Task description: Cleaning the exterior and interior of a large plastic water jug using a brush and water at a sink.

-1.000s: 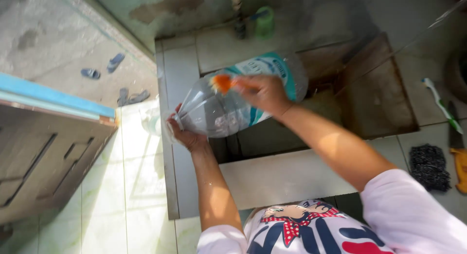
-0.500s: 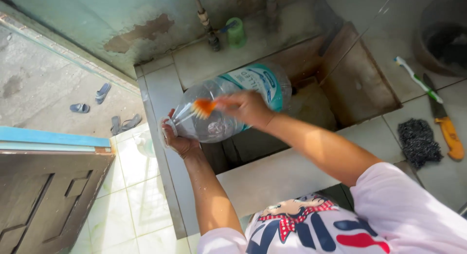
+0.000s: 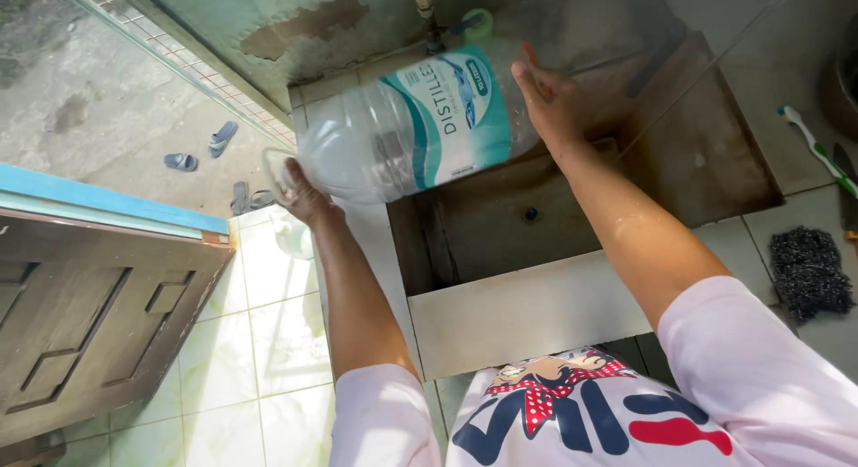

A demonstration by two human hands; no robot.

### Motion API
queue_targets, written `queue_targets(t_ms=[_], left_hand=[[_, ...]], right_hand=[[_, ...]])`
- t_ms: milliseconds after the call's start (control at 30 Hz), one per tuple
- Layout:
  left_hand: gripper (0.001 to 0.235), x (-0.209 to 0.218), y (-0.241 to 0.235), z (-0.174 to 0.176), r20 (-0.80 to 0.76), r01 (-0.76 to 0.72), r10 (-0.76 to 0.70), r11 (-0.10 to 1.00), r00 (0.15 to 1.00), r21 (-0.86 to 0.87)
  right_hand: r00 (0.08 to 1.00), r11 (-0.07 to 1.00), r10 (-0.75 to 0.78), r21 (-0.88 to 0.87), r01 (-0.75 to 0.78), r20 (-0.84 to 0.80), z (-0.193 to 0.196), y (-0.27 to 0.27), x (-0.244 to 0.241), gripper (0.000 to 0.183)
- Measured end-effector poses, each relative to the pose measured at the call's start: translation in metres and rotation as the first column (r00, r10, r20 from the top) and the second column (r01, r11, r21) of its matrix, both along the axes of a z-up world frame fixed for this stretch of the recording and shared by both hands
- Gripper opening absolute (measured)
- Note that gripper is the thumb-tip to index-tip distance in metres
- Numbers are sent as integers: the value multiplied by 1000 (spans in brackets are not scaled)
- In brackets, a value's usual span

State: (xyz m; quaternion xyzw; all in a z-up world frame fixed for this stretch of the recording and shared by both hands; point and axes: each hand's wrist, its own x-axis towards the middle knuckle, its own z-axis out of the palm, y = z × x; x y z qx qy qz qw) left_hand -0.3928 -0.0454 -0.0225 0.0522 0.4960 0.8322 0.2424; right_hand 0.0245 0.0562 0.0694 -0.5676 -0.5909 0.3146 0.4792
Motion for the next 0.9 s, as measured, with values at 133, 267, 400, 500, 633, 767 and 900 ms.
queue_targets(t_ms=[133,267,400,500,633,767,900], left_hand=[[125,78,-16,71,-227,-466,407,780,885,-418],[66,162,-4,111,-938,-457,-272,821,213,-342],[51,181,14,143,-805,-374,-582,775,-112,-509],[52,178,15,142,-798,-361,-591,775,-121,-519],[49,191,9,131,-792,-328,-594,783,-144,-528],[43,216,5,96,-737,-345,-621,776,-268,-528],[40,196,15,109,-836,-400,-533,800,-130,-447]], right_hand=[[999,986,32,166,-29,-14,-2,-14,-23,54],[993,1000,-24,19,22,111,23,-37,-53,52],[993,991,61,113,-73,104,32,-54,-43,48],[986,915,165,368,-163,27,27,-87,-5,37],[968,916,205,319,-242,146,63,-78,-13,27],[900,862,296,317,-396,320,41,-30,-40,20],[920,851,227,395,-347,318,66,-66,-21,21]])
